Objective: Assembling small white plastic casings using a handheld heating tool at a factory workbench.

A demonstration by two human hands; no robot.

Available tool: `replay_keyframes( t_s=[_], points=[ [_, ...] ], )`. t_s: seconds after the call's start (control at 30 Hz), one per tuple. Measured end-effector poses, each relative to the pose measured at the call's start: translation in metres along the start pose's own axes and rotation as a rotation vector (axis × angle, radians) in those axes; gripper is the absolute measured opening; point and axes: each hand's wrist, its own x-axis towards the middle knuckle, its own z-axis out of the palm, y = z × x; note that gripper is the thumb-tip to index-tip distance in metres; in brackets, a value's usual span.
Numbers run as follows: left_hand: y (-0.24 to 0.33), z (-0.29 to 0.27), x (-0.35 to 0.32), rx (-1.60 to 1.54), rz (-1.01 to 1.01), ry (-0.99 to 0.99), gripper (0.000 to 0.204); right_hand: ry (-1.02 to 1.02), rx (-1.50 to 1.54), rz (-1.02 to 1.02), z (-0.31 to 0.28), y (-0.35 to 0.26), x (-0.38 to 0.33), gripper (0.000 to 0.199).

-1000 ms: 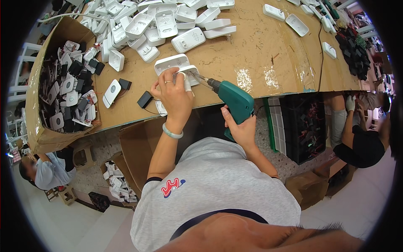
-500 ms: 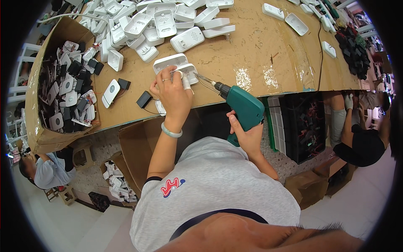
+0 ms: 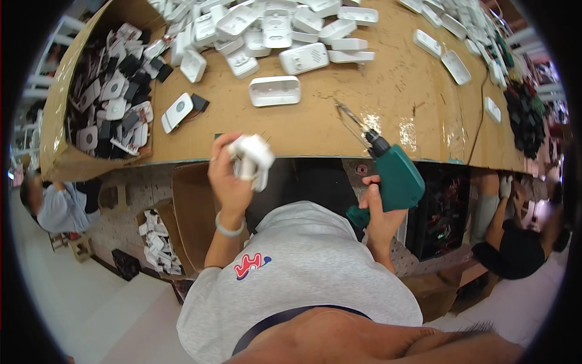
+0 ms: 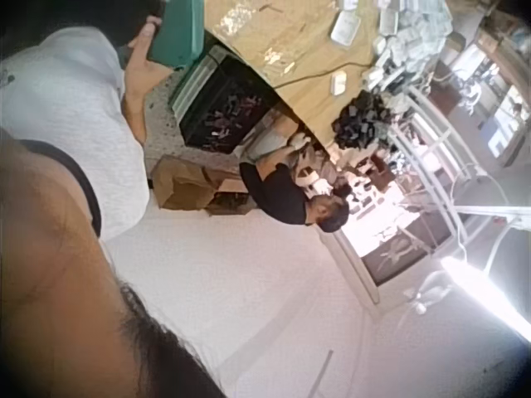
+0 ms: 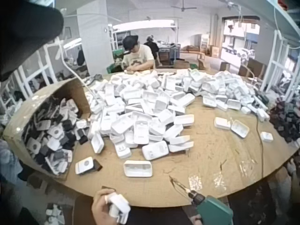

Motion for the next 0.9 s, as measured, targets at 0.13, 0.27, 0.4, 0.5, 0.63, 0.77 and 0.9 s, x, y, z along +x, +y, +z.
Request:
replay_keyframes(
  t_s=[0.13, 0.27, 0.4, 0.5, 0.63, 0.77, 0.9],
  points=[
    [-0.063, -0.102, -0.063, -0.761, -0.448, 0.04, 0.047, 0.01, 0.01, -0.042, 0.006, 0.002, 0.005, 0.024],
    [-0.235, -0.165, -0.166, -1.012, -0.875, 0.29, 0.039, -0.022, 0.007, -0.034, 0.015, 0.005, 0.008, 0.025],
    [-0.354, -0.144, -0.262, -0.748, -1.084, 0.378, 0.031, -0.012, -0.047, -0.046, 0.017, -0.007, 0.006, 0.021],
    [-0.408, -0.14, -0.306, -0.744, -1.401, 0.498, 0.03, -0.022, -0.063, -0.022, 0.024, -0.019, 0.003, 0.015],
    [-0.466, -0.113, -0.344, -0.371, -1.585, 0.293, 0.039, -0.093, -0.072, 0.0, 0.029, -0.022, 0.002, 0.011],
    [-0.403, -0.054, -0.287, 0.384, -1.326, -0.247, 0.049, -0.028, -0.098, -0.033, 0.026, -0.011, -0.002, 0.016],
    [-0.278, -0.03, -0.172, 0.438, -0.579, 0.404, 0.025, 0.021, -0.059, -0.06, 0.021, -0.003, 0.006, 0.02]
  ],
)
